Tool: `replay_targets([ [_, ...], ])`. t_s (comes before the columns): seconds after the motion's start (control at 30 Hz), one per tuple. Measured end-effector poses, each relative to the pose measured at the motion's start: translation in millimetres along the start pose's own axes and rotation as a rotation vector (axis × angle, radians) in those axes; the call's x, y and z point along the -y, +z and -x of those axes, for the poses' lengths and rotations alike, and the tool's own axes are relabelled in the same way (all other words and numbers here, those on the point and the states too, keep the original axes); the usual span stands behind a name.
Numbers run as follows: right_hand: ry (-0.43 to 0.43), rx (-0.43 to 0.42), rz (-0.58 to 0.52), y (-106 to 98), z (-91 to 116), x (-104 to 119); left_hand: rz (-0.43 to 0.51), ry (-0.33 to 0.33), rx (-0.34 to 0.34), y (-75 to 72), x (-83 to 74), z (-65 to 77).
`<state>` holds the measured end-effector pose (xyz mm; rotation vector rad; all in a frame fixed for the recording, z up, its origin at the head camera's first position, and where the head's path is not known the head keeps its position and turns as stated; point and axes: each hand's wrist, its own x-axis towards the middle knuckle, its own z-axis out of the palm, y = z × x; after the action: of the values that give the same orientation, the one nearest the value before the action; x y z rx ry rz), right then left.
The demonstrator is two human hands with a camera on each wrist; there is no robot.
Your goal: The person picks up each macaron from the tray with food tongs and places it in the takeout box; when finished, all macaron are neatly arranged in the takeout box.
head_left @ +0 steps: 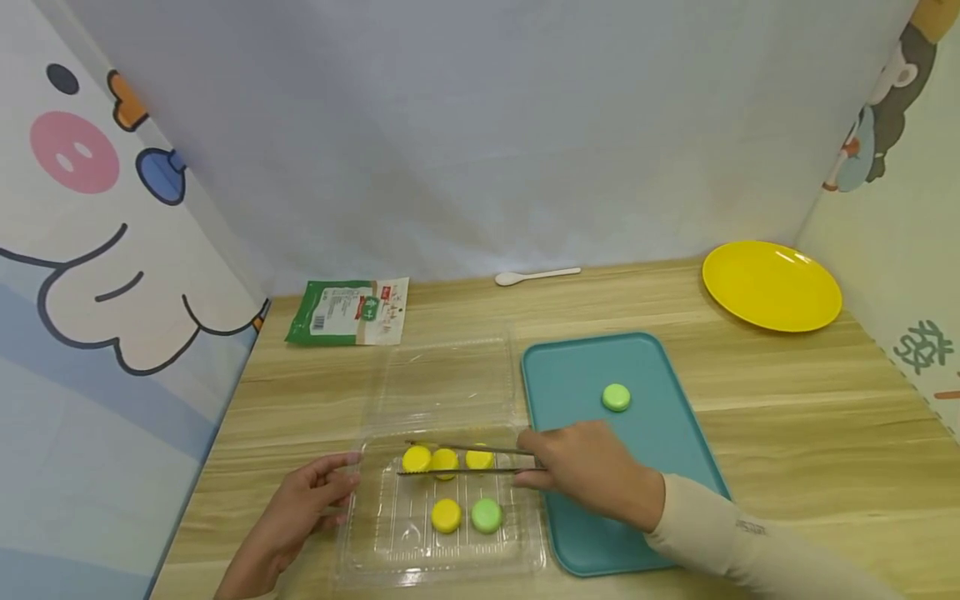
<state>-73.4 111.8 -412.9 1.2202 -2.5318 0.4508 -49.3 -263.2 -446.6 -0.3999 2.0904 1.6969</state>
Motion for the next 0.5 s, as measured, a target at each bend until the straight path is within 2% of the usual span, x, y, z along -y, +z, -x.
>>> replay_targets([
  [0.5, -0.007, 0.075, 0.05, 10.7, -19.1, 13.9, 0.009, -0.007, -0.011, 0.9, -1.6, 0.8],
])
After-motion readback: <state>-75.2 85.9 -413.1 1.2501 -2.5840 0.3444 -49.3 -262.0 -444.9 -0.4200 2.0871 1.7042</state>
